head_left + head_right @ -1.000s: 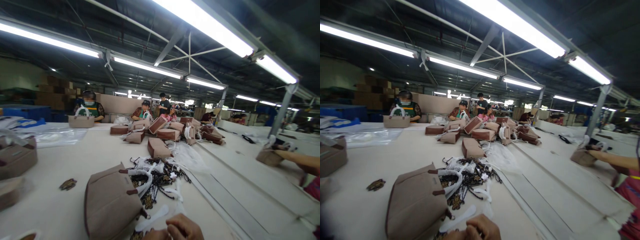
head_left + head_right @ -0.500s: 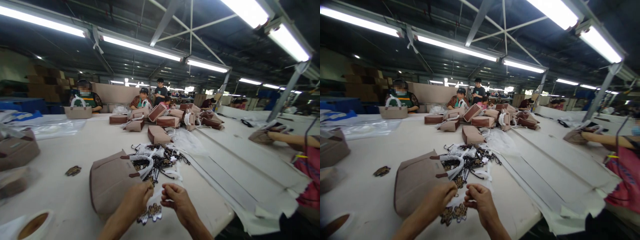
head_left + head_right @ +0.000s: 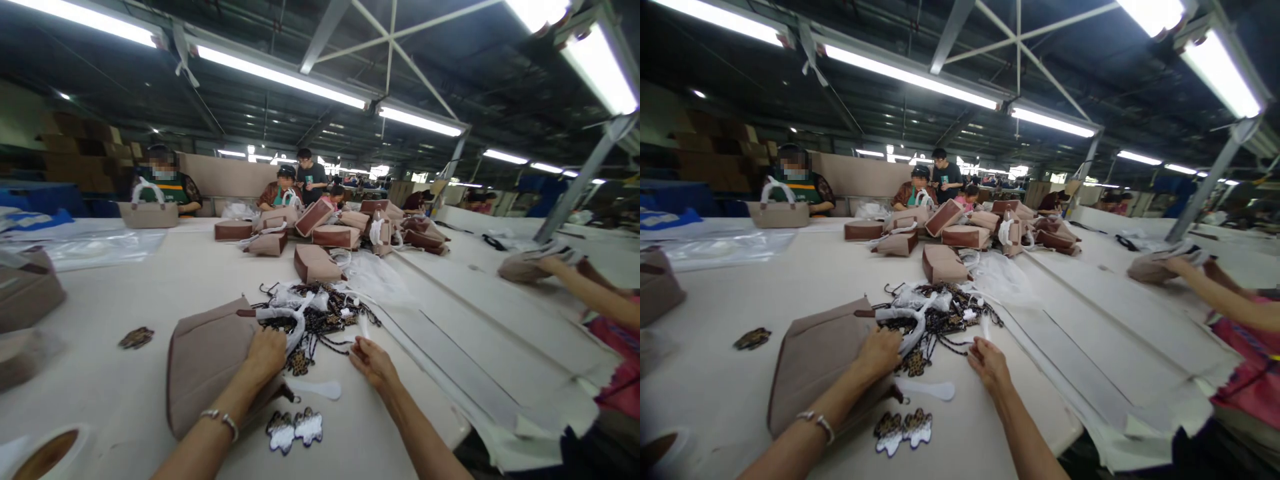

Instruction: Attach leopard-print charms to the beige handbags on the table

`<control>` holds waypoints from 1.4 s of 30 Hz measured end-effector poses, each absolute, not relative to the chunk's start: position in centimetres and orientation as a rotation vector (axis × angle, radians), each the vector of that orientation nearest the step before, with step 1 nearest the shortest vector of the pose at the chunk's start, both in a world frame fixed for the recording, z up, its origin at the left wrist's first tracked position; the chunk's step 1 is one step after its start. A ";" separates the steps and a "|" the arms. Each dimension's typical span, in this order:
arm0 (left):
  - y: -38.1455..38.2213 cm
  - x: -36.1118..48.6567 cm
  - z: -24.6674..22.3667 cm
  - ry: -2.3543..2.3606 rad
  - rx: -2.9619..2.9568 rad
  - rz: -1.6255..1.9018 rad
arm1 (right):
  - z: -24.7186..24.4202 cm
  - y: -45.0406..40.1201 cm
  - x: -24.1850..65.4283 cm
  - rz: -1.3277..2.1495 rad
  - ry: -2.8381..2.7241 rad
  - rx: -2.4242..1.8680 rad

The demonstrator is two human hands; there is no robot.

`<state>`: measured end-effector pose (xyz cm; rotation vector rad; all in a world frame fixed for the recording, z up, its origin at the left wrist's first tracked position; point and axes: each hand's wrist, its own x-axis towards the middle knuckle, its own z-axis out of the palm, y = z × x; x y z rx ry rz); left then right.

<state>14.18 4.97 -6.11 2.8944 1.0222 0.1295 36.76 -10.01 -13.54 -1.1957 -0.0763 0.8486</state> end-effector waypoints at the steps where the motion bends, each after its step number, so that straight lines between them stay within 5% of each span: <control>1: 5.1 14.1 -5.8 1.052 2.880 0.137 | -13.5 -10.3 37.8 0.818 -0.065 -1.202; 8: 6.4 10.3 -0.5 1.405 2.685 0.368 | -12.0 -11.5 40.6 0.728 -0.126 -1.176; 16: 5.2 3.2 2.1 1.499 1.852 1.344 | -8.9 -7.3 34.4 0.793 -0.586 -1.330; 31: 3.8 -0.4 -4.0 1.332 2.250 1.294 | -10.3 2.5 26.5 0.399 -1.269 -2.218; 42: 3.2 -0.8 -3.1 1.262 2.324 1.346 | -2.8 0.4 30.5 0.413 -1.345 -1.866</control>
